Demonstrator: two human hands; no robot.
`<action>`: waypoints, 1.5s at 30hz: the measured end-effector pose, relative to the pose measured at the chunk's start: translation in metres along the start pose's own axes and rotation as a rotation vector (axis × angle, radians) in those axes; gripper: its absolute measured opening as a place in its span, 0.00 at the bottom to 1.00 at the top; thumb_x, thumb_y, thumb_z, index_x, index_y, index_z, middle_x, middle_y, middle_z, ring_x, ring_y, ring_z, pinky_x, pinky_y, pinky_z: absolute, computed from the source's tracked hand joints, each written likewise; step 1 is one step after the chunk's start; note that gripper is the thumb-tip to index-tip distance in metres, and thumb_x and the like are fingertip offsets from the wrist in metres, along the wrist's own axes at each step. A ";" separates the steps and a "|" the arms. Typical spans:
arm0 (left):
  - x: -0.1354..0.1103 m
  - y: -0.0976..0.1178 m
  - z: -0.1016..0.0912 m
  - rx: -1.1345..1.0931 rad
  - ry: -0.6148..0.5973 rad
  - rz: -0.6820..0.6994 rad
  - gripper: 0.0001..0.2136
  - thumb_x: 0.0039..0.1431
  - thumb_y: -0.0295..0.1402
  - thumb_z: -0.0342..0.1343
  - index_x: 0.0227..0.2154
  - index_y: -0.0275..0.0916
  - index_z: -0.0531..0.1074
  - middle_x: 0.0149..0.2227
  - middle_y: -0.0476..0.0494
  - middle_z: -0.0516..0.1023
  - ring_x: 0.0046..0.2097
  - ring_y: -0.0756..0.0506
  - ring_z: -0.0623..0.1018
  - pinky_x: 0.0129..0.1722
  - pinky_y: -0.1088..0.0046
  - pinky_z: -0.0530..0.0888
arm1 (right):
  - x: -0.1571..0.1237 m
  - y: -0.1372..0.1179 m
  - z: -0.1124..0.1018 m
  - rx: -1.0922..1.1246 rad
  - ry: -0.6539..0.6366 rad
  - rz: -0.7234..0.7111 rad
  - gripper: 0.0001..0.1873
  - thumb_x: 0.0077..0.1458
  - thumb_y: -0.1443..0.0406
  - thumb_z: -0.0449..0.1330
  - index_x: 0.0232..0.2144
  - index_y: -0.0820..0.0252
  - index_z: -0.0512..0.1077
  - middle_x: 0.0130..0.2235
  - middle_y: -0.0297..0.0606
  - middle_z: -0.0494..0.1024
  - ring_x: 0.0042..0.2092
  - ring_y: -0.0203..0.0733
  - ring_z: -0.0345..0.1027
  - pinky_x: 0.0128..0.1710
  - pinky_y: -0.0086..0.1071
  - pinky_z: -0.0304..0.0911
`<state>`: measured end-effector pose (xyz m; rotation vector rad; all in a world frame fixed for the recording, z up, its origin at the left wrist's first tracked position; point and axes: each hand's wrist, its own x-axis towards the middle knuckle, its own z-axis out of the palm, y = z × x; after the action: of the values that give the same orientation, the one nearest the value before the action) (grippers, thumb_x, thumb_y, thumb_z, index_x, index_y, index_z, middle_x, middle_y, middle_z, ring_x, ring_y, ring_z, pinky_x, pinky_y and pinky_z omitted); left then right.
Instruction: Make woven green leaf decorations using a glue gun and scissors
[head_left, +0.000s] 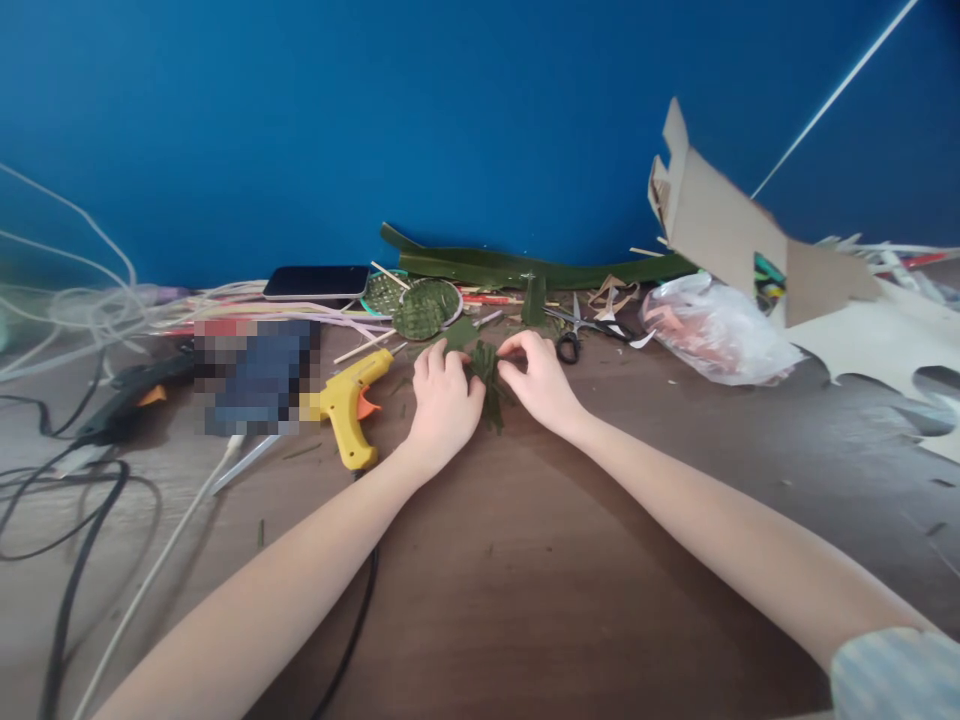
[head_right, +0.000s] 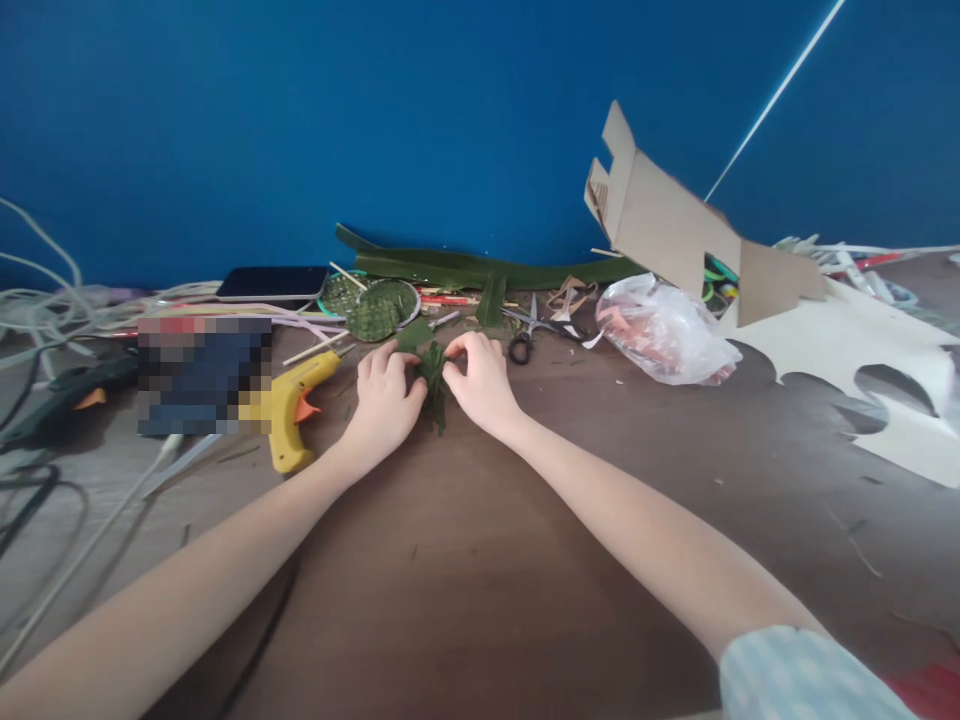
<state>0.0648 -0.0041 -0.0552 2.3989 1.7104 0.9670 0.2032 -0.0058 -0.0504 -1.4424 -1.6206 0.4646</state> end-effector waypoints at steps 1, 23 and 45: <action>-0.001 -0.001 0.002 0.028 -0.008 0.055 0.08 0.53 0.26 0.47 0.37 0.34 0.66 0.44 0.32 0.70 0.56 0.34 0.63 0.57 0.53 0.58 | 0.000 0.000 0.000 -0.003 -0.003 0.000 0.05 0.45 0.69 0.53 0.28 0.56 0.63 0.36 0.39 0.71 0.42 0.47 0.60 0.44 0.42 0.56; -0.001 -0.007 -0.013 0.163 -0.101 -0.001 0.09 0.52 0.22 0.44 0.35 0.36 0.64 0.39 0.37 0.67 0.42 0.39 0.68 0.42 0.59 0.67 | -0.006 -0.010 0.001 -0.199 -0.195 -0.185 0.12 0.50 0.70 0.54 0.34 0.52 0.75 0.47 0.36 0.75 0.50 0.51 0.59 0.47 0.50 0.53; 0.003 0.001 -0.016 -0.569 -0.012 -0.012 0.09 0.51 0.21 0.49 0.34 0.40 0.60 0.34 0.48 0.69 0.36 0.50 0.72 0.38 0.71 0.70 | -0.003 -0.006 -0.006 0.172 0.006 -0.122 0.06 0.53 0.63 0.53 0.27 0.58 0.67 0.31 0.36 0.72 0.38 0.41 0.65 0.41 0.35 0.58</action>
<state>0.0584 -0.0065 -0.0407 2.0099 1.2208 1.2289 0.2047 -0.0117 -0.0436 -1.2094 -1.6126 0.5152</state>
